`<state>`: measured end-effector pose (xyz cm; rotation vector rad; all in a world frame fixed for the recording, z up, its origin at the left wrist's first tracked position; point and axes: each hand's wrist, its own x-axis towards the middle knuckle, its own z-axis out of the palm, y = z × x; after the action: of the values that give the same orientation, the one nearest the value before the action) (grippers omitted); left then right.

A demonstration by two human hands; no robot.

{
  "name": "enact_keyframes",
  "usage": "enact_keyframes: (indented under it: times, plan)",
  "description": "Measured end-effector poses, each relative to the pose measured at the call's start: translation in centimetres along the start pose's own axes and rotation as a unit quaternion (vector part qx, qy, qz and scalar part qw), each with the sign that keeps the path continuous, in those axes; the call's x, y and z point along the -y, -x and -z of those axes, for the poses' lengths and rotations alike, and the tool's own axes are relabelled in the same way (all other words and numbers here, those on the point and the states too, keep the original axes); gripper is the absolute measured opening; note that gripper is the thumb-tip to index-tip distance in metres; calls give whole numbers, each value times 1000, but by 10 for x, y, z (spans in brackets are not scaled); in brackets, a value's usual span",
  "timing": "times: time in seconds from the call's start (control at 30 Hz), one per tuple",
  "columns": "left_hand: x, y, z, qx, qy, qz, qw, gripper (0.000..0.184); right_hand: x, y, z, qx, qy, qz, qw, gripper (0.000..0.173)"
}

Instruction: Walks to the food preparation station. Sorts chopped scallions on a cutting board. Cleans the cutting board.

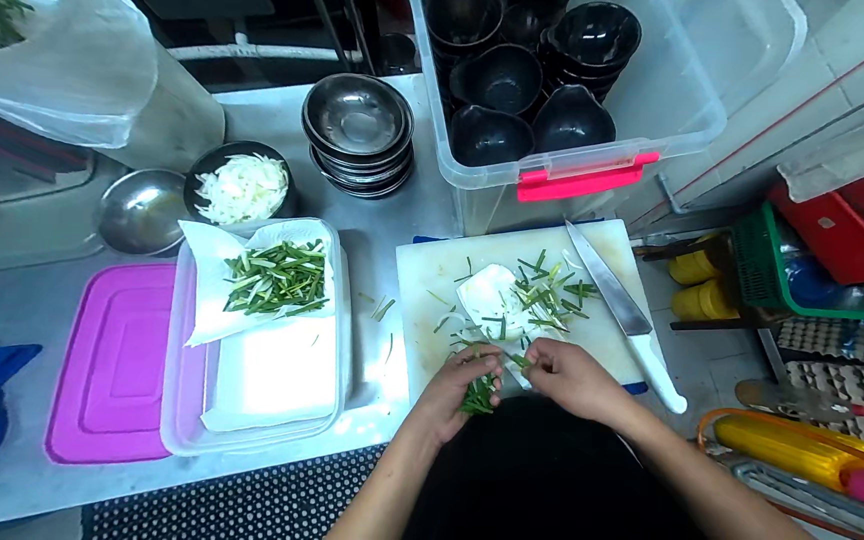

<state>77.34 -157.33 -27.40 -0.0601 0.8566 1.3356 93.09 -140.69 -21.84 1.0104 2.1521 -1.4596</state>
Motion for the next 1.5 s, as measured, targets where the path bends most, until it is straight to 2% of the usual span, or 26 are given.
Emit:
enact_keyframes:
  times: [0.1, 0.2, 0.33, 0.43, 0.57, 0.77, 0.93, 1.0, 1.17, 1.37, 1.5]
  plan:
    - [-5, 3, -7, -23, -33, -3, 999, 19, 11, -1, -7, 27, 27, 6, 999, 17]
    - [-6, 5, -8, -49, -18, 3, 999, 18, 10, -2, -7, 34, 31, 5, 999, 16]
    - [-3, 4, -2, -60, 27, 10, 998, 19, 3, -1, 0, 2, 17, -2, 1000, 15]
    - [-3, 2, -2, -65, 32, 18, 997, 28, 2, 2, 5, -16, -20, 0, 1000, 14]
    - [-3, 0, -6, -70, 19, 23, 997, 36, 4, 1, 3, 17, -97, 20, 995, 13]
    - [-7, 4, -11, -69, -3, 26, 997, 34, 15, -15, -8, 69, -139, 59, 986, 15]
    - [-8, 6, -9, -88, 20, 33, 995, 33, 19, -19, -9, -38, -91, 71, 993, 14]
    - [-8, 7, -9, -92, 25, 30, 995, 35, 18, -18, -8, -55, -108, 71, 990, 13]
    - [-7, 9, -8, -84, 16, 19, 996, 34, 17, -16, -11, 29, -153, 53, 986, 12]
    - [-5, 10, -8, -109, 36, 24, 993, 36, 16, -16, -9, -30, -165, 76, 983, 8]
    - [-5, 11, -7, -103, 35, 22, 994, 36, 14, -16, -8, 3, -189, 79, 979, 10]
